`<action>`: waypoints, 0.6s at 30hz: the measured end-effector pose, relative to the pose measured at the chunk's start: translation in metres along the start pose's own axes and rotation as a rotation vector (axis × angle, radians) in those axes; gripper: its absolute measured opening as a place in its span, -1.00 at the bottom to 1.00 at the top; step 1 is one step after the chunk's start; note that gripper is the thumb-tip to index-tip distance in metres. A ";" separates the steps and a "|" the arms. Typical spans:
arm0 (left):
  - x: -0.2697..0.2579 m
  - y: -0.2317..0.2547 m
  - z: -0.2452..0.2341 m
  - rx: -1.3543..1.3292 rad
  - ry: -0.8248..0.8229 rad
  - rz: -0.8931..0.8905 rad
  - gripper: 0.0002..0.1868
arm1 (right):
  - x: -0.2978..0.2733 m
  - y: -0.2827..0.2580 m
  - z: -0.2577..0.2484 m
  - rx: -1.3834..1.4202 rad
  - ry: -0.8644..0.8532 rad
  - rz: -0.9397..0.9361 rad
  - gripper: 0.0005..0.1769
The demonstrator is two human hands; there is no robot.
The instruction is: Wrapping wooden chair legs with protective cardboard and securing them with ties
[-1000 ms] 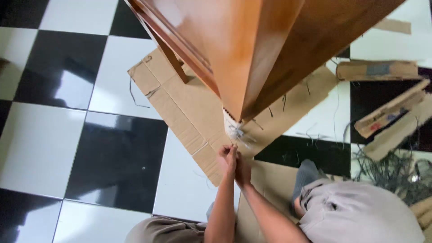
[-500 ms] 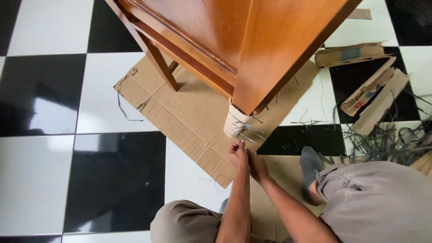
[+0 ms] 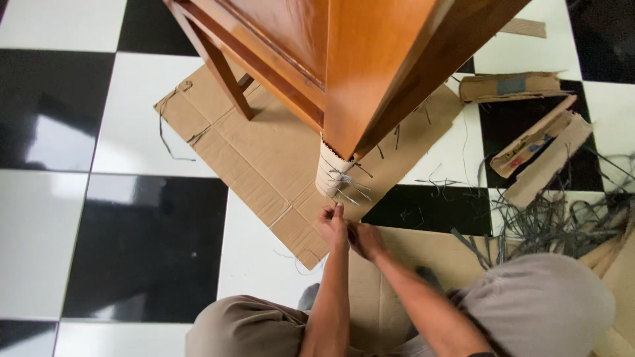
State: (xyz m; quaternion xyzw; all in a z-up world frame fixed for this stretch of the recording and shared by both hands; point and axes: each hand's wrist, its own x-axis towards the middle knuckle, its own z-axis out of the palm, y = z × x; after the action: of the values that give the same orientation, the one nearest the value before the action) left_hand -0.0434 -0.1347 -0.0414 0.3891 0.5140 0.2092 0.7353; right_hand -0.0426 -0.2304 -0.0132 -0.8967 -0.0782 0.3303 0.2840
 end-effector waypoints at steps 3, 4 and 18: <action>-0.002 0.000 -0.006 -0.029 0.014 -0.009 -0.80 | 0.015 0.003 -0.024 -0.437 -0.080 -0.267 -0.65; 0.006 -0.013 -0.009 -0.002 -0.004 0.037 -0.81 | 0.021 0.005 -0.034 -0.495 -0.082 -0.337 -0.76; -0.010 0.011 -0.011 0.246 -0.025 0.227 -0.90 | 0.048 -0.046 -0.069 0.127 -0.028 -0.544 -0.73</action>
State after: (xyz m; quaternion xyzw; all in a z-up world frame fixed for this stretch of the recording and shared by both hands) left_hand -0.0566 -0.1311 -0.0289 0.5344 0.4790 0.2216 0.6602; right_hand 0.0408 -0.2085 0.0290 -0.8186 -0.2992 0.2587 0.4165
